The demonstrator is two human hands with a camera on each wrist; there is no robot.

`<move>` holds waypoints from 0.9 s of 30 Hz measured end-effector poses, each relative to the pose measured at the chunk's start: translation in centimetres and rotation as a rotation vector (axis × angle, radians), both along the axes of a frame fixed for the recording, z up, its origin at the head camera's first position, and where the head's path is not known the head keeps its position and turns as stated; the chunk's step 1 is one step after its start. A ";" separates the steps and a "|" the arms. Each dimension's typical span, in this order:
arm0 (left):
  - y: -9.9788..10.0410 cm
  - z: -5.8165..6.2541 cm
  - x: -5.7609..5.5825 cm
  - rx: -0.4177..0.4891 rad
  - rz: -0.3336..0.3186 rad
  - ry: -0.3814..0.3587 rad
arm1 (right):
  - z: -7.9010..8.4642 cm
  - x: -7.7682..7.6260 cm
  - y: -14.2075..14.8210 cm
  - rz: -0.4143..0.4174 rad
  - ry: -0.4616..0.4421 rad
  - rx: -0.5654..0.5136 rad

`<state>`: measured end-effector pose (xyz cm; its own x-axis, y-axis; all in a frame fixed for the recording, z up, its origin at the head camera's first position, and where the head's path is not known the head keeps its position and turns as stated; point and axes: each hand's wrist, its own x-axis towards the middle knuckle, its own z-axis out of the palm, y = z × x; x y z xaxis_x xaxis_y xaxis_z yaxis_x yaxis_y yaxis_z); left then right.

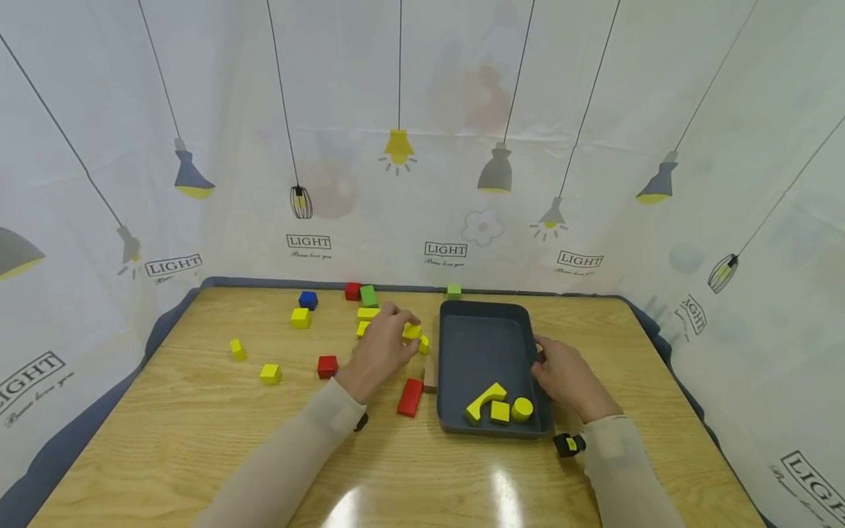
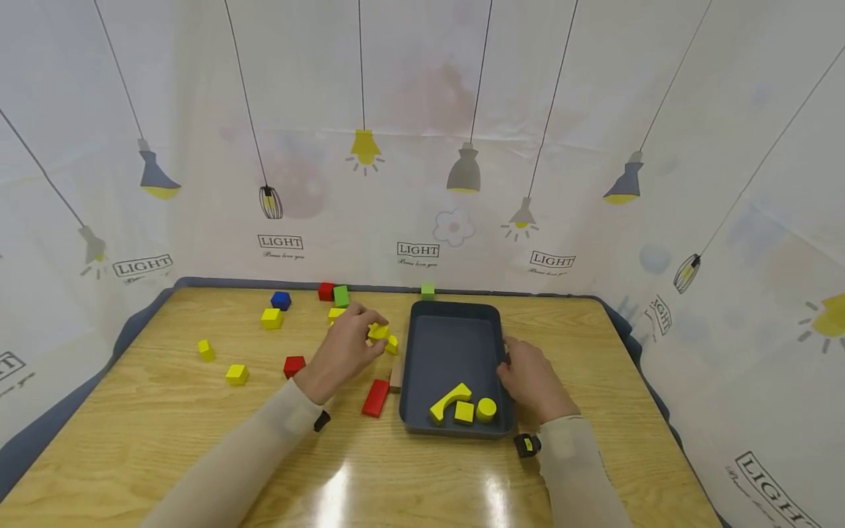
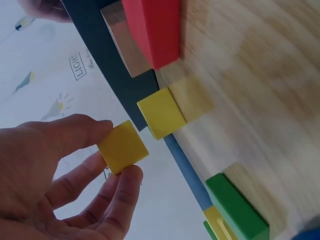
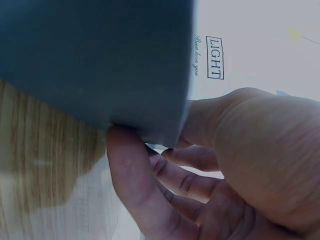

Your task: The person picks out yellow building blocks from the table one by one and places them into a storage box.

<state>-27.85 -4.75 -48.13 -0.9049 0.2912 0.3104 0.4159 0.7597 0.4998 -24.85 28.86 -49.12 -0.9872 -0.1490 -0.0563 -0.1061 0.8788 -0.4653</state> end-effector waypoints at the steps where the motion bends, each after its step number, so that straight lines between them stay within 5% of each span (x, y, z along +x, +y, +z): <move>1: 0.1 0.0 0.1 0.004 -0.003 0.003 | 0.0 0.0 0.0 0.001 0.000 0.000; 11: 1.8 0.3 1.1 -0.018 0.005 0.021 | -0.1 0.0 0.1 -0.005 -0.008 -0.002; 21: 3.5 0.4 2.3 0.042 -0.066 0.015 | 0.0 0.0 0.1 -0.002 -0.004 -0.010; 27: 4.6 0.4 2.8 0.006 -0.077 0.041 | 0.1 0.1 0.0 0.003 0.000 -0.015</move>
